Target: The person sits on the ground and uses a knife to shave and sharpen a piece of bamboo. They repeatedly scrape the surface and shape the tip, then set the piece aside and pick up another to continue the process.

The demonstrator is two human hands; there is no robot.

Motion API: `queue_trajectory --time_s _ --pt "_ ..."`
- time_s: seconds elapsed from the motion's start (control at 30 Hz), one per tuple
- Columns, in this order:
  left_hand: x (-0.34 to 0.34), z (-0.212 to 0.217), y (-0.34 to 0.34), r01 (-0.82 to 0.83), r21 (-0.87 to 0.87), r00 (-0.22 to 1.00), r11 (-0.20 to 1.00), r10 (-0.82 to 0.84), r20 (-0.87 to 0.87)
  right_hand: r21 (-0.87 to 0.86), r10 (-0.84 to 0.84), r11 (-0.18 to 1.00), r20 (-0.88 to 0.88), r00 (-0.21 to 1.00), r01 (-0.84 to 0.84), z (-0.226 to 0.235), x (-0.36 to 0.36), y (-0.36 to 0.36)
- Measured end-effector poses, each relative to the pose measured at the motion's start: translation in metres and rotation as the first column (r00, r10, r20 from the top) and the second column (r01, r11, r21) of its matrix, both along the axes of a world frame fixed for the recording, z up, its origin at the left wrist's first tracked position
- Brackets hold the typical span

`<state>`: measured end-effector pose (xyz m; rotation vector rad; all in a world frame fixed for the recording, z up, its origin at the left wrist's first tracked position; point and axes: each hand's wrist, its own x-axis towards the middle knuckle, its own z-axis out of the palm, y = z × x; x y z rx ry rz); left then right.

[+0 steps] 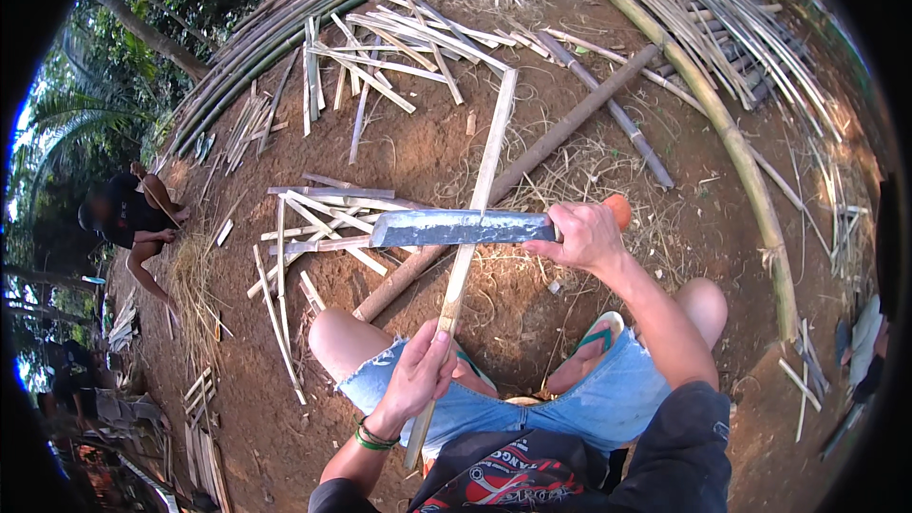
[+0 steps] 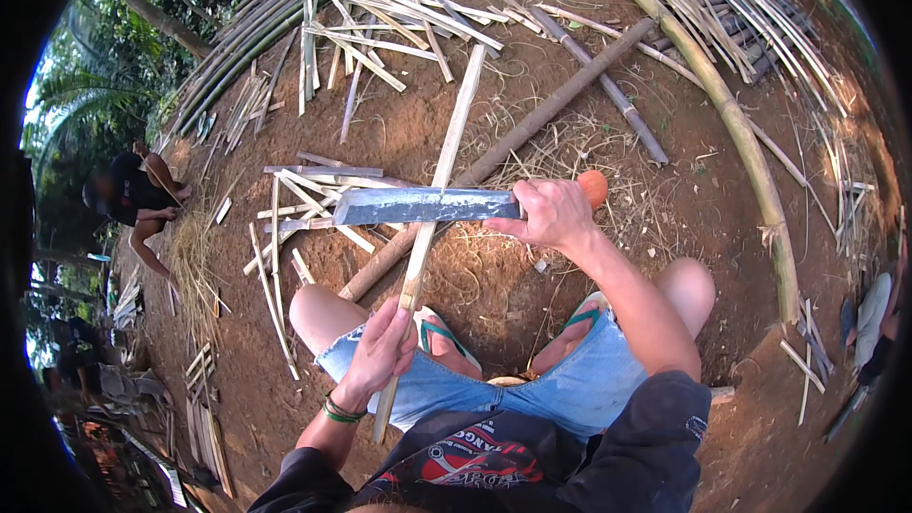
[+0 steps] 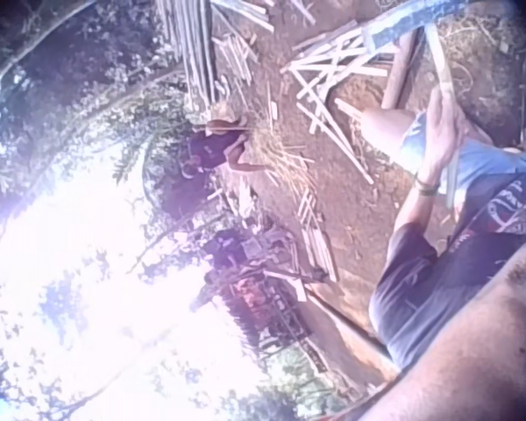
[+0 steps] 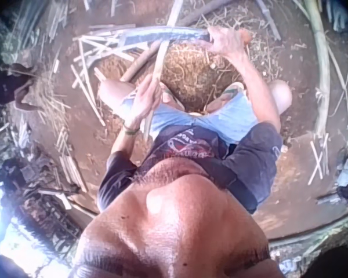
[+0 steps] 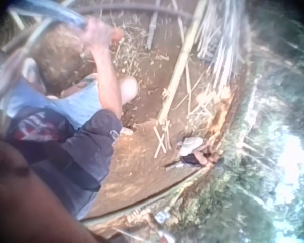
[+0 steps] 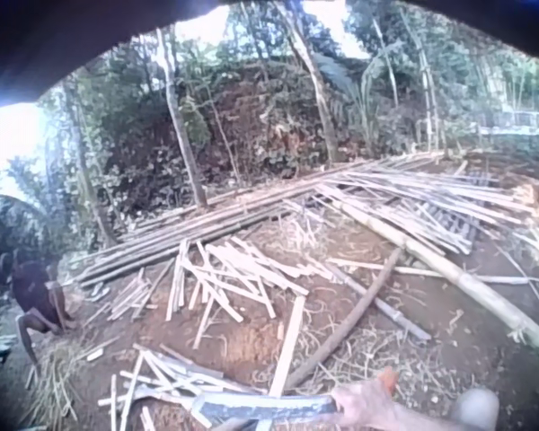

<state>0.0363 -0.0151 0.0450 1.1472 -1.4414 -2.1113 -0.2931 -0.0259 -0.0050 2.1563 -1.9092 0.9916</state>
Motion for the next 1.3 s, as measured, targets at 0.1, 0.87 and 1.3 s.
queue_trajectory --time_s 0.1,0.87,1.3 --pt "0.003 0.0 0.001 0.014 -0.04 1.0 0.999 -0.013 0.019 -0.038 0.034 0.999 -0.013 0.999 -0.034 -0.001 -0.009 -0.004" --pt "-0.012 -0.015 0.005 0.084 -0.217 0.987 0.973 -0.051 0.155 0.173 -0.141 0.985 0.677 0.722 0.03 0.012 0.011 -0.005" --pt "-0.009 -0.023 -0.005 0.136 0.197 0.969 0.971 -0.088 -0.232 0.131 -0.273 0.96 0.641 0.718 0.247 0.026 -0.027 -0.003"
